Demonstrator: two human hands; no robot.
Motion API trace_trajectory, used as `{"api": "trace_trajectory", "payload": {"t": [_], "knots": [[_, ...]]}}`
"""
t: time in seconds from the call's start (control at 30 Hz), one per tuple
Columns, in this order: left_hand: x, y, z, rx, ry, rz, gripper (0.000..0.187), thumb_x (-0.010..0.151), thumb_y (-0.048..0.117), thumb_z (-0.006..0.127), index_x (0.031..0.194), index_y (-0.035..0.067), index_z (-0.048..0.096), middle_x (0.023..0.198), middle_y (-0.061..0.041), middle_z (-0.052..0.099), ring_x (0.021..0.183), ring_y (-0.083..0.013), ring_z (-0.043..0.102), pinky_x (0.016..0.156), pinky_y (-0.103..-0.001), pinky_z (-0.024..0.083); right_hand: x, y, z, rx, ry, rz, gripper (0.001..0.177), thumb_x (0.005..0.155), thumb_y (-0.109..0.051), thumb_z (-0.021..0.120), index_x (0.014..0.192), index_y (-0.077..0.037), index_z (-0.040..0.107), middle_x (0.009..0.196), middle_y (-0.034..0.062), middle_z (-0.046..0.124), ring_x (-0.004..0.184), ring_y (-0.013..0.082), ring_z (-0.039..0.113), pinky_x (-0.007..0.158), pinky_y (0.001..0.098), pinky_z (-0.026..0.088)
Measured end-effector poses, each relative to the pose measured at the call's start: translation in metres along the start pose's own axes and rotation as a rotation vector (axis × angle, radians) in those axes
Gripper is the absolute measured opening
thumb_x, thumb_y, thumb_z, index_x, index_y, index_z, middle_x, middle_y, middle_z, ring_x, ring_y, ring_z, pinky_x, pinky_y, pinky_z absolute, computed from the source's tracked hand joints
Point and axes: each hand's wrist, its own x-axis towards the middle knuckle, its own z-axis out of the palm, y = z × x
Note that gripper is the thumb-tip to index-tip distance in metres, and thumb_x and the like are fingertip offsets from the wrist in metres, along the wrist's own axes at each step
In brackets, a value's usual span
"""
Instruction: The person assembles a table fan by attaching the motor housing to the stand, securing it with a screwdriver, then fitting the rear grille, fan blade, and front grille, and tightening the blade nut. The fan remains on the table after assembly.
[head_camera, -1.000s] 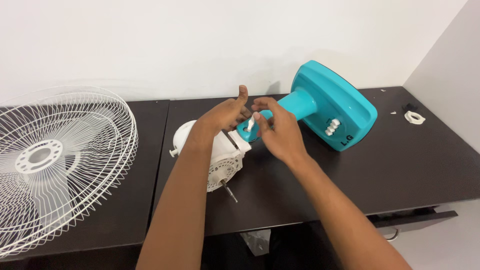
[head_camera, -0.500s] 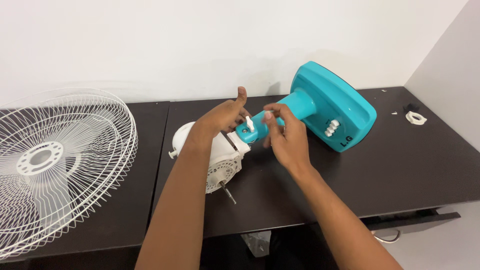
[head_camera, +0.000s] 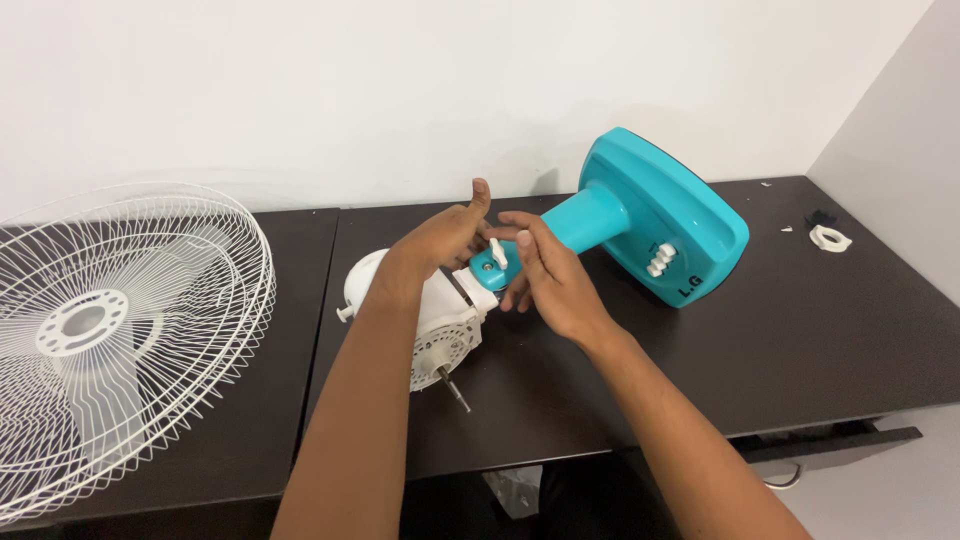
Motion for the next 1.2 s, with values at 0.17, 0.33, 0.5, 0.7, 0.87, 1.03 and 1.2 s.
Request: {"api": "trace_trajectory", "payload": {"t": [0.17, 0.33, 0.5, 0.7, 0.87, 1.03, 1.2], "knots": [[0.002, -0.003, 0.000, -0.020, 0.001, 0.036, 0.123, 0.075, 0.089, 0.002, 0.120, 0.000, 0.072, 0.110, -0.020, 0.075, 0.101, -0.0331, 0.071, 0.088, -0.047, 0.057, -0.003, 0.003, 0.001, -0.063, -0.001, -0.024, 0.058, 0.106, -0.046, 0.031, 0.144, -0.003, 0.043, 0.130, 0.0107, 0.069, 0.063, 0.0143, 0.071, 0.052, 0.0259, 0.054], [0.002, -0.002, 0.001, -0.006, -0.001, 0.026, 0.122, 0.075, 0.089, 0.001, 0.122, 0.002, 0.072, 0.111, -0.019, 0.075, 0.102, -0.0321, 0.072, 0.089, -0.046, 0.057, -0.008, 0.001, 0.001, -0.029, -0.006, -0.026, 0.049, 0.106, -0.034, 0.037, 0.145, -0.005, 0.040, 0.136, 0.0110, 0.064, 0.066, 0.0140, 0.071, 0.053, 0.0260, 0.054], [0.000, -0.002, 0.000, 0.010, 0.000, 0.018, 0.123, 0.074, 0.089, 0.000, 0.124, 0.002, 0.071, 0.111, -0.018, 0.075, 0.101, -0.0320, 0.073, 0.089, -0.045, 0.058, -0.007, -0.001, 0.005, -0.070, -0.002, -0.051, 0.059, 0.091, 0.001, 0.057, 0.146, -0.005, 0.037, 0.141, 0.0100, 0.060, 0.066, 0.0142, 0.069, 0.056, 0.0278, 0.056], [0.000, -0.001, 0.000, -0.028, -0.010, 0.007, 0.123, 0.076, 0.089, 0.001, 0.127, 0.003, 0.070, 0.118, -0.022, 0.075, 0.100, -0.0313, 0.072, 0.089, -0.044, 0.057, -0.010, -0.004, 0.018, -0.236, 0.212, -0.110, 0.059, 0.089, -0.006, 0.074, 0.138, -0.003, 0.040, 0.125, 0.0114, 0.067, 0.053, 0.0149, 0.065, 0.048, 0.0298, 0.052], [-0.001, 0.001, 0.001, -0.018, -0.009, -0.015, 0.122, 0.076, 0.089, 0.001, 0.126, 0.004, 0.072, 0.120, -0.022, 0.074, 0.099, -0.0340, 0.071, 0.090, -0.044, 0.057, -0.014, 0.003, 0.022, -0.217, 0.302, -0.076, 0.047, 0.091, -0.006, 0.071, 0.132, -0.002, 0.046, 0.108, 0.0097, 0.071, 0.048, 0.0129, 0.065, 0.043, 0.0293, 0.050], [0.000, 0.002, 0.001, -0.042, -0.012, -0.011, 0.121, 0.076, 0.089, 0.002, 0.125, 0.004, 0.073, 0.121, -0.021, 0.074, 0.105, -0.0336, 0.071, 0.091, -0.045, 0.056, -0.033, 0.018, 0.026, -0.185, 0.372, -0.014, 0.032, 0.100, -0.010, 0.068, 0.129, -0.004, 0.056, 0.081, 0.0158, 0.069, 0.051, 0.0175, 0.056, 0.045, 0.0287, 0.042], [-0.002, -0.001, 0.002, -0.048, -0.010, -0.019, 0.120, 0.078, 0.088, 0.003, 0.126, 0.003, 0.072, 0.123, -0.022, 0.073, 0.108, -0.0350, 0.071, 0.091, -0.046, 0.056, -0.030, 0.017, 0.017, 0.105, 0.438, -0.132, 0.045, 0.108, -0.036, 0.040, 0.137, -0.002, 0.045, 0.105, 0.0130, 0.076, 0.046, 0.0129, 0.062, 0.041, 0.0228, 0.043]]}}
